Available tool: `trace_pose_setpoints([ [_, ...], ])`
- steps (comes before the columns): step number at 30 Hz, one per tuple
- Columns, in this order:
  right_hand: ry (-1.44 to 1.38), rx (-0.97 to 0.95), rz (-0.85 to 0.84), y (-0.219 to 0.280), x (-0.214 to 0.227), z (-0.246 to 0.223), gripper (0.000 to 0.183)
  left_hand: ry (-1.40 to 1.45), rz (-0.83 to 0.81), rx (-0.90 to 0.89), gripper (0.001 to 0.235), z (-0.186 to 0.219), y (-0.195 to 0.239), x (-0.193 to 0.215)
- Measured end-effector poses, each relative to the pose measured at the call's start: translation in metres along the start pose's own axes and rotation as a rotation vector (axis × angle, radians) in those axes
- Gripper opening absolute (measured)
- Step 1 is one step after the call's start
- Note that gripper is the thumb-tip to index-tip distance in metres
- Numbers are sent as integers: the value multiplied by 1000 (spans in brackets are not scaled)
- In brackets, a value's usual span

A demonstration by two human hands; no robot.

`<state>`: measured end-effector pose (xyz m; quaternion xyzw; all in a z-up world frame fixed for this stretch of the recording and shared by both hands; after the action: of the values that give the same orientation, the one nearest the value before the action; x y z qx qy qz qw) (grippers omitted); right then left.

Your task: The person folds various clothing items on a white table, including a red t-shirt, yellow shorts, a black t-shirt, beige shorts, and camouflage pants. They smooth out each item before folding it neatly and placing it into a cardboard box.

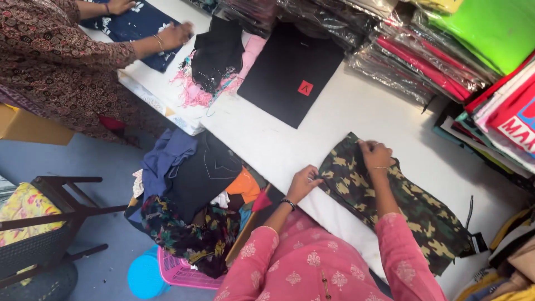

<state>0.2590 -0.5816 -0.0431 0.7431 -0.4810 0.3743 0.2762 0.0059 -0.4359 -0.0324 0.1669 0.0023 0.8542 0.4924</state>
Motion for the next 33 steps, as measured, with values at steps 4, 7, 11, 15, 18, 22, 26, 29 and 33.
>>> trace_pose_setpoints([
  [4,89,20,-22,-15,-43,8,37,-47,-34,-85,26,-1,0,7],
  [7,50,-3,62,-14,-40,-6,33,-280,-82,-196,28,-23,1,9],
  [11,20,-22,48,6,-34,-17,34,-340,-200,-204,25,20,3,24],
  [15,69,41,180,61,0,-42,47,-342,-383,-87,53,29,-18,23],
  [18,196,10,159,106,10,-16,59,-400,-281,-4,61,12,-35,3],
  [22,336,-102,24,153,32,36,64,-537,-204,69,68,15,-58,-13],
  [26,438,-190,42,192,71,114,69,-557,-290,-13,76,16,-66,-24],
  [29,508,-345,90,203,93,132,69,-250,-468,327,76,18,-64,-28],
  [33,147,-137,144,208,98,77,85,209,-534,366,62,32,-45,-51],
])
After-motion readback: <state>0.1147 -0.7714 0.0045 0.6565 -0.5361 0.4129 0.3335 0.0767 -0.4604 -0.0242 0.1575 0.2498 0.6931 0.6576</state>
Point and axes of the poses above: each hand's wrist, its own y-axis away from the middle knuckle, its own x-axis out of the back of the hand, z = x × y, the point moved 2 cm from there along -y, towards the middle knuckle, and after that the axes turned 2 degrees about -z, right-handed, at the moved point
